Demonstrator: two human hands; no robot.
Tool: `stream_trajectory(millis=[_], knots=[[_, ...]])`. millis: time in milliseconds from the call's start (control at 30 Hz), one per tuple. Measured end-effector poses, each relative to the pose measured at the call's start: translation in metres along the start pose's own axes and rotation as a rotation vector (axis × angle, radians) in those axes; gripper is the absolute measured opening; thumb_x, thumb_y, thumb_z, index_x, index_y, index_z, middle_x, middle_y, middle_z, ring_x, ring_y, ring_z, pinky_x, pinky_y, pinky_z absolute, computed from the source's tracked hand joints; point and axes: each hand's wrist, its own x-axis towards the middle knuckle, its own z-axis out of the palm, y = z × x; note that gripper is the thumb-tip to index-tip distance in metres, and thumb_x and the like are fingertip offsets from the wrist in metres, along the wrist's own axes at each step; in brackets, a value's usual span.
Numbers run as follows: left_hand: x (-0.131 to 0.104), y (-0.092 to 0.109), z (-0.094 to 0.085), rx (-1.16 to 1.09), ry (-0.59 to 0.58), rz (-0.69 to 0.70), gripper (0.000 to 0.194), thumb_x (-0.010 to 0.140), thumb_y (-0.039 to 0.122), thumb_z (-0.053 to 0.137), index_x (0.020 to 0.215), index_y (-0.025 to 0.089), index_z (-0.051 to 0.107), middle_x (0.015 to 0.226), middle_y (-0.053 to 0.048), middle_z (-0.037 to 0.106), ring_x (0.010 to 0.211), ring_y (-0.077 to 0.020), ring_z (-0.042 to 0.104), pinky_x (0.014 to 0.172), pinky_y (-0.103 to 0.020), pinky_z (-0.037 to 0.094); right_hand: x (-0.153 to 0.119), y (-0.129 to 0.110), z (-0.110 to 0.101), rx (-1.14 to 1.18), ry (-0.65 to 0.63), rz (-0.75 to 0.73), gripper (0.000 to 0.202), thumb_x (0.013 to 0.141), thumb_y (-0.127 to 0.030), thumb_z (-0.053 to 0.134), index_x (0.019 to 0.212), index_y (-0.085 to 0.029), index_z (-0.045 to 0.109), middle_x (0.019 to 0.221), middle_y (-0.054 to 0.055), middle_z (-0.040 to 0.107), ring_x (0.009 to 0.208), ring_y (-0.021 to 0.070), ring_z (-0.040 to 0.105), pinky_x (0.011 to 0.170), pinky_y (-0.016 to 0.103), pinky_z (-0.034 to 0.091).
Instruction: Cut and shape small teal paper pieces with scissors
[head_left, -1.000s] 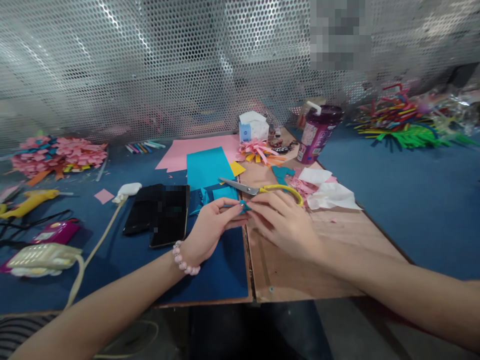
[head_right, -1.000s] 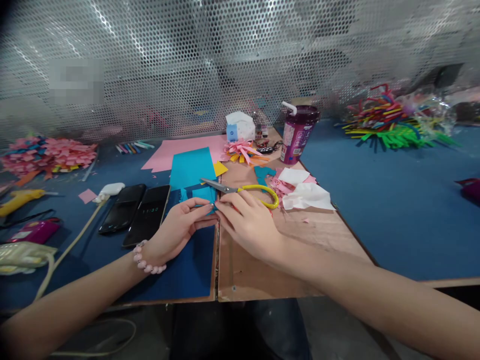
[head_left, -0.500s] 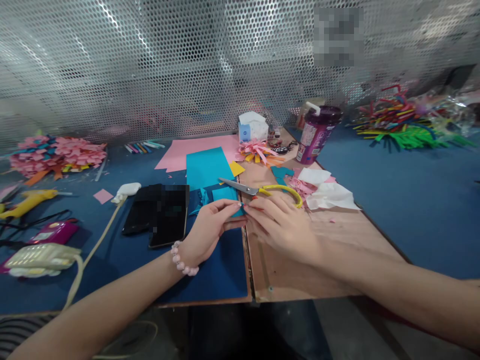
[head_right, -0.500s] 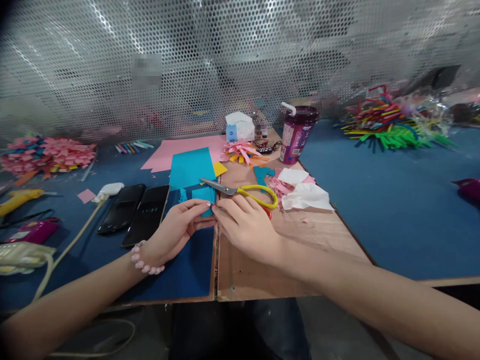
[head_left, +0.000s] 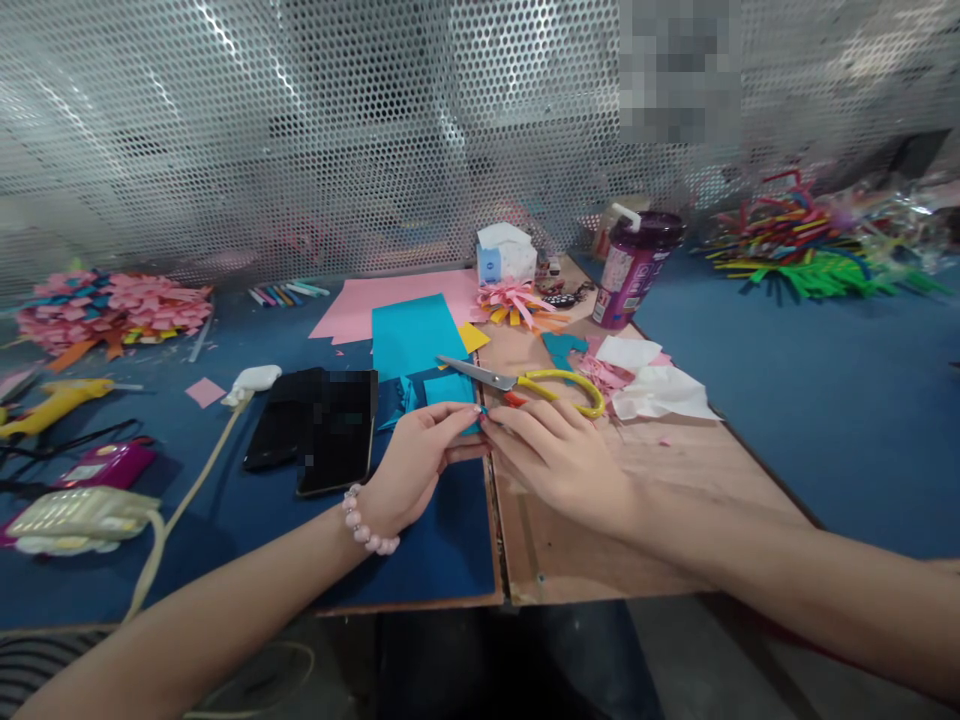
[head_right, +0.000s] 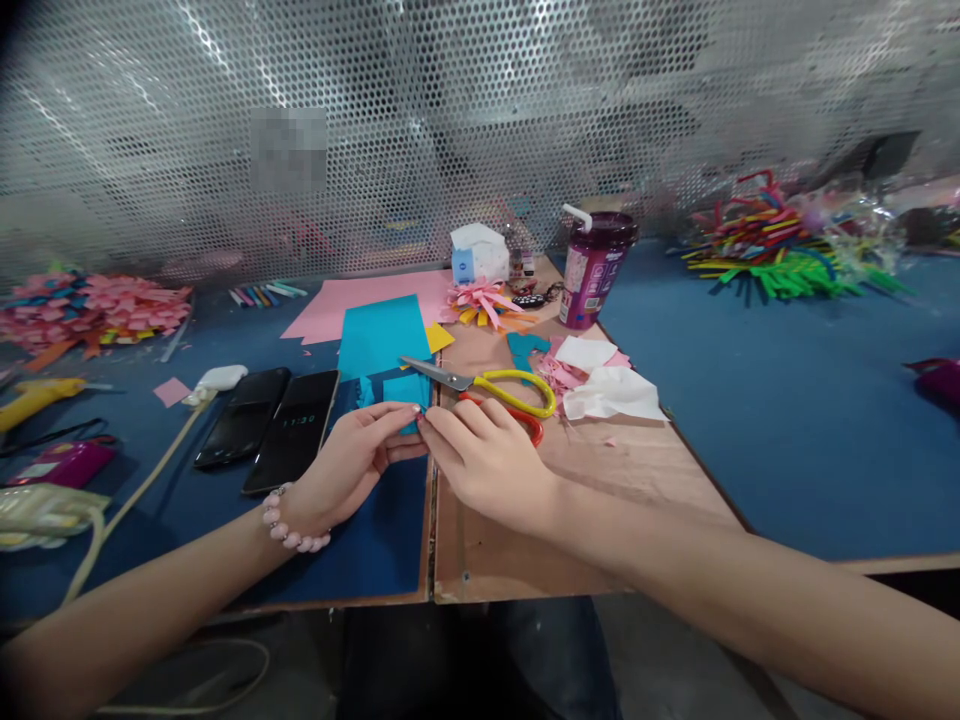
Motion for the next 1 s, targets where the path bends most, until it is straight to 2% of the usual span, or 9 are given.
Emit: stream_trajectory(millis=[200,400,500,567,633,700,800,900,1000], knots=[[-0.001,0.002,-0.001,-0.030,-0.026,0.004,0.016,0.075,0.028,0.069,0.072,0.012,0.067,0.074,-0.001,0.064,0.067,-0.0111,0.062,0.071,-0.028,0.055,0.000,0.001,-0.001,0.002,-0.002,-0.011,0.018,0.088,-0.018,0.055,0.102,-0.013,0.066,0.103,0.003,0.068,0.088,0.0204,0.053,0.074,0.035,0.041],[0.001,0.001,-0.002,0.013,-0.004,-0.036,0.019,0.071,0.027,0.073,0.079,0.010,0.067,0.081,-0.005,0.067,0.068,-0.0122,0.063,0.069,-0.027,0.055,-0.001,-0.002,0.000,0.010,-0.014,-0.005,0.016,0.087,-0.016,0.055,0.099,-0.013,0.066,0.101,0.002,0.068,0.083,0.0196,0.053,0.070,0.034,0.041],[0.002,0.000,-0.004,0.020,0.004,-0.037,0.021,0.070,0.027,0.074,0.079,0.009,0.067,0.083,-0.007,0.067,0.069,-0.0131,0.064,0.069,-0.027,0.055,-0.002,-0.002,0.001,0.016,-0.039,-0.018,0.018,0.088,-0.015,0.053,0.102,-0.013,0.064,0.103,0.004,0.067,0.084,0.0208,0.054,0.069,0.035,0.042],[0.003,0.000,-0.005,0.024,0.009,-0.020,0.021,0.071,0.027,0.074,0.079,0.009,0.068,0.083,-0.007,0.067,0.069,-0.0131,0.064,0.068,-0.027,0.055,-0.001,-0.002,0.001,0.099,-0.041,0.013,0.021,0.088,-0.017,0.052,0.107,-0.013,0.062,0.103,0.007,0.067,0.087,0.0218,0.056,0.072,0.036,0.044],[0.004,0.002,-0.005,0.030,0.022,0.004,0.021,0.072,0.029,0.073,0.080,0.010,0.068,0.082,-0.005,0.067,0.069,-0.0131,0.064,0.068,-0.028,0.055,0.002,-0.002,0.000,0.292,-0.023,0.159,0.025,0.089,-0.020,0.051,0.111,-0.012,0.058,0.102,0.009,0.065,0.089,0.0206,0.057,0.074,0.035,0.046],[0.004,0.004,-0.005,0.041,0.044,0.021,0.022,0.073,0.031,0.072,0.082,0.011,0.068,0.081,-0.005,0.066,0.067,-0.0133,0.064,0.066,-0.030,0.055,0.006,-0.001,-0.002,0.539,-0.022,0.417,0.025,0.090,-0.024,0.049,0.111,-0.012,0.055,0.097,0.009,0.064,0.083,0.0166,0.058,0.070,0.030,0.048],[0.002,0.006,-0.005,0.084,0.081,0.064,0.023,0.072,0.033,0.072,0.083,0.013,0.070,0.087,-0.006,0.067,0.074,-0.0150,0.063,0.067,-0.030,0.055,0.013,0.001,-0.004,0.853,-0.107,0.762,0.020,0.091,-0.030,0.048,0.100,-0.014,0.056,0.084,0.004,0.062,0.071,0.0121,0.057,0.060,0.025,0.047],[0.001,0.006,-0.004,0.169,0.099,0.124,0.023,0.071,0.033,0.073,0.083,0.014,0.072,0.091,-0.007,0.068,0.081,-0.0158,0.059,0.067,-0.027,0.051,0.018,0.001,-0.005,1.097,-0.233,0.866,0.023,0.090,-0.037,0.049,0.092,-0.016,0.059,0.078,0.001,0.060,0.066,0.0104,0.054,0.057,0.023,0.043],[0.001,0.004,-0.005,0.266,0.124,0.153,0.023,0.070,0.035,0.072,0.082,0.015,0.073,0.085,-0.006,0.068,0.073,-0.0132,0.055,0.065,-0.026,0.045,0.019,0.001,-0.004,1.240,-0.306,0.912,0.028,0.087,-0.042,0.052,0.081,-0.016,0.058,0.065,-0.002,0.053,0.054,0.0079,0.045,0.048,0.022,0.035]])
